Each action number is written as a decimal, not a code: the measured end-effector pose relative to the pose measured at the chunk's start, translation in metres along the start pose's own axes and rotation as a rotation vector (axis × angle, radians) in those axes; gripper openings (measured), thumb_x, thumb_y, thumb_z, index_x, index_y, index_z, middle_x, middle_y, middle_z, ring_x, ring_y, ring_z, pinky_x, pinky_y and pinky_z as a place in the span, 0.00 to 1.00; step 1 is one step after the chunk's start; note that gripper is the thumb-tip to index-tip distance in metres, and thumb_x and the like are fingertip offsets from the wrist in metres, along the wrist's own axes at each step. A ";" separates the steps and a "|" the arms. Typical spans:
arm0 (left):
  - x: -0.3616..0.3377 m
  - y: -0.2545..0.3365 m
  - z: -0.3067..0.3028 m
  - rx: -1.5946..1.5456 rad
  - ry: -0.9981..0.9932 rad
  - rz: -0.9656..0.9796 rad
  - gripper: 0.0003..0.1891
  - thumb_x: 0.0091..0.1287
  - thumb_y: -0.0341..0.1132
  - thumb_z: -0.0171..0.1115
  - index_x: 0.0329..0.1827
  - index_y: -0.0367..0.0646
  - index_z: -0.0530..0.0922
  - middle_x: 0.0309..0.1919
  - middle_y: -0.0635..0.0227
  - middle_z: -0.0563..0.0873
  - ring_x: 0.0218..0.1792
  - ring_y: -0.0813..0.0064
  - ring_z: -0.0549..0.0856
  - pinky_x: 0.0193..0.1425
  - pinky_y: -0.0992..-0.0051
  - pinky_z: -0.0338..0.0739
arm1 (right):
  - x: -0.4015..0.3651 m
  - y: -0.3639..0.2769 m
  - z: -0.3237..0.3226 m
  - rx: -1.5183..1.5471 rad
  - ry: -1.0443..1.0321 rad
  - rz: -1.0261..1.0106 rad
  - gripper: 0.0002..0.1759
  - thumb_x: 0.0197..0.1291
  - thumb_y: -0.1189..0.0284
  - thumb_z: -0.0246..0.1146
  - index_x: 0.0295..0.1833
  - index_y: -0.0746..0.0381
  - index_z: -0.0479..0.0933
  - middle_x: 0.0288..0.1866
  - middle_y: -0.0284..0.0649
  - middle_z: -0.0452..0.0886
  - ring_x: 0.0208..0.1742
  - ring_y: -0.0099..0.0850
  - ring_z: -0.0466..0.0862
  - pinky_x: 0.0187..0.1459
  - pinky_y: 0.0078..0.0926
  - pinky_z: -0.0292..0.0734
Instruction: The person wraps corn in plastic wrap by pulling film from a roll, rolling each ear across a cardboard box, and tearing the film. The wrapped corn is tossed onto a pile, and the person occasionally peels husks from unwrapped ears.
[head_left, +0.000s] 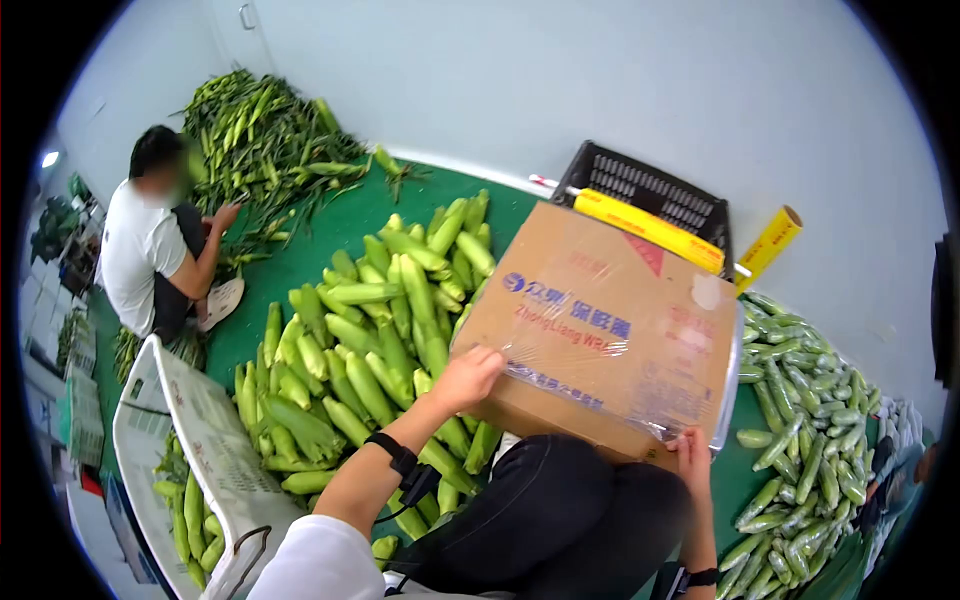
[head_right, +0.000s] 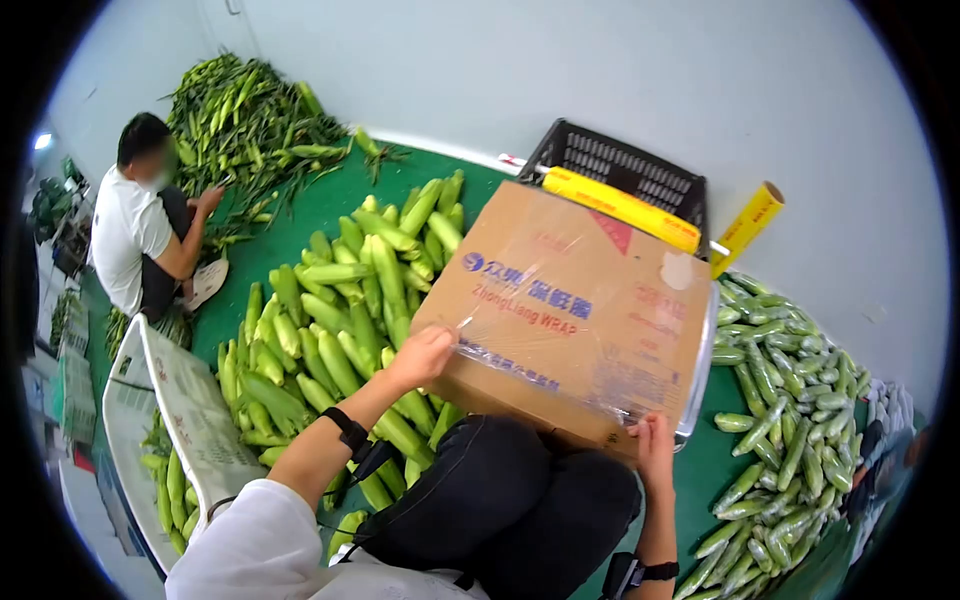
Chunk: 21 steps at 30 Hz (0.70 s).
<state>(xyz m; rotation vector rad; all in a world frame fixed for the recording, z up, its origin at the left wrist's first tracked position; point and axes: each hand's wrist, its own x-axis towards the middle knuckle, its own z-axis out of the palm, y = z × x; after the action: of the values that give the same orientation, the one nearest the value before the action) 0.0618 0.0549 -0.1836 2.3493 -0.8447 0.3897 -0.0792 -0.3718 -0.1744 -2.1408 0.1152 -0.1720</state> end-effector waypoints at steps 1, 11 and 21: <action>-0.004 0.006 -0.006 -0.010 0.003 0.014 0.07 0.59 0.25 0.57 0.39 0.40 0.73 0.42 0.56 0.81 0.44 0.52 0.81 0.46 0.61 0.77 | 0.001 -0.006 -0.003 -0.031 0.000 0.019 0.03 0.70 0.77 0.49 0.44 0.65 0.68 0.29 0.39 0.78 0.35 0.27 0.80 0.42 0.25 0.74; -0.075 -0.036 -0.022 0.243 -0.116 0.004 0.24 0.54 0.25 0.60 0.58 0.43 0.73 0.56 0.55 0.77 0.61 0.52 0.74 0.62 0.59 0.72 | -0.002 -0.014 -0.005 -0.233 -0.101 0.094 0.04 0.68 0.75 0.53 0.40 0.65 0.69 0.29 0.45 0.81 0.32 0.36 0.84 0.38 0.31 0.77; -0.135 -0.176 0.041 0.242 0.007 -1.570 0.47 0.56 0.54 0.68 0.74 0.49 0.53 0.60 0.45 0.69 0.57 0.48 0.75 0.60 0.57 0.72 | -0.004 -0.028 0.001 -0.283 -0.088 0.239 0.03 0.65 0.75 0.55 0.39 0.64 0.71 0.30 0.47 0.81 0.32 0.43 0.83 0.37 0.36 0.76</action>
<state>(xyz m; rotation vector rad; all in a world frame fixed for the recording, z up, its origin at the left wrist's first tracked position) 0.0778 0.2015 -0.3542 2.4278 1.1567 -0.2013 -0.0827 -0.3550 -0.1524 -2.3893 0.3600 0.0831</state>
